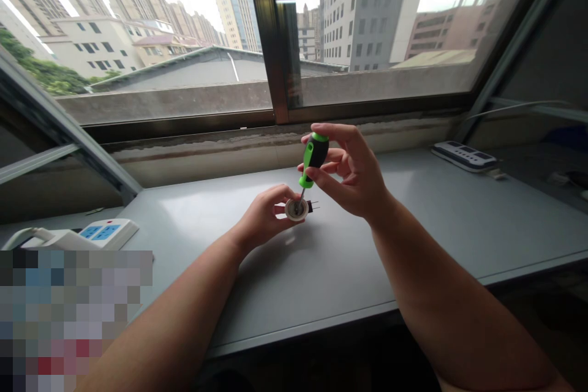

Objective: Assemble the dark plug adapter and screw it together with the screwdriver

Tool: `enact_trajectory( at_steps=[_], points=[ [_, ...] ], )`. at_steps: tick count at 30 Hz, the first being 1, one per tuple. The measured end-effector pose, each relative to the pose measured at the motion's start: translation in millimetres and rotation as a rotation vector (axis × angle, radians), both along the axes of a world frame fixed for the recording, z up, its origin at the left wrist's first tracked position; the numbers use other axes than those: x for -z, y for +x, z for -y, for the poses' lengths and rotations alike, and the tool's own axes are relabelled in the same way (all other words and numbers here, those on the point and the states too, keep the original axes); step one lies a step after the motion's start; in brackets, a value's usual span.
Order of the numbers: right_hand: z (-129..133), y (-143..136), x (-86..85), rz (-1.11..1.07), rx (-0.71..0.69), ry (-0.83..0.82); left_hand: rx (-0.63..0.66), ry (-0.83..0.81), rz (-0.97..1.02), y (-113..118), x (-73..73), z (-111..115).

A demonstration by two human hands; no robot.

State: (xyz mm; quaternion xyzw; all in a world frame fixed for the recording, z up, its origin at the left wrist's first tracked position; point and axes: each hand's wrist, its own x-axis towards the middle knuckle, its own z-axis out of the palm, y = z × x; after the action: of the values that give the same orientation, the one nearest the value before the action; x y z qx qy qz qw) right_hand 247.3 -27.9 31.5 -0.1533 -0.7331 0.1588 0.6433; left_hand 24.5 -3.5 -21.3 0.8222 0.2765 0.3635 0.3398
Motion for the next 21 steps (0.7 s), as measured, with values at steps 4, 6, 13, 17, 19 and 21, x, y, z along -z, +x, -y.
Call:
enact_trajectory(
  at_steps=[4,6,13,17,19,21],
  points=[
    [4,-2,-1.5,0.009,-0.004,0.026,-0.003,0.003,0.003,0,0.1,0],
    [9,-4,-3.7,0.012,0.004,0.039,-0.005,0.000,0.007,0,-0.3,0],
    [16,-8,-5.1,0.097,0.037,0.096,0.011,-0.003,-0.020,1,-4.1,2],
    [13,-10,-3.5,0.060,0.067,0.194,0.002,0.007,-0.031,2,-5.0,2],
    [16,-12,-5.5,0.049,0.039,0.156,0.000,0.014,-0.033,1,-4.2,1],
    [21,-14,-8.3,0.064,-0.011,0.075,0.007,0.015,-0.041,1,-3.3,0]
  ],
)
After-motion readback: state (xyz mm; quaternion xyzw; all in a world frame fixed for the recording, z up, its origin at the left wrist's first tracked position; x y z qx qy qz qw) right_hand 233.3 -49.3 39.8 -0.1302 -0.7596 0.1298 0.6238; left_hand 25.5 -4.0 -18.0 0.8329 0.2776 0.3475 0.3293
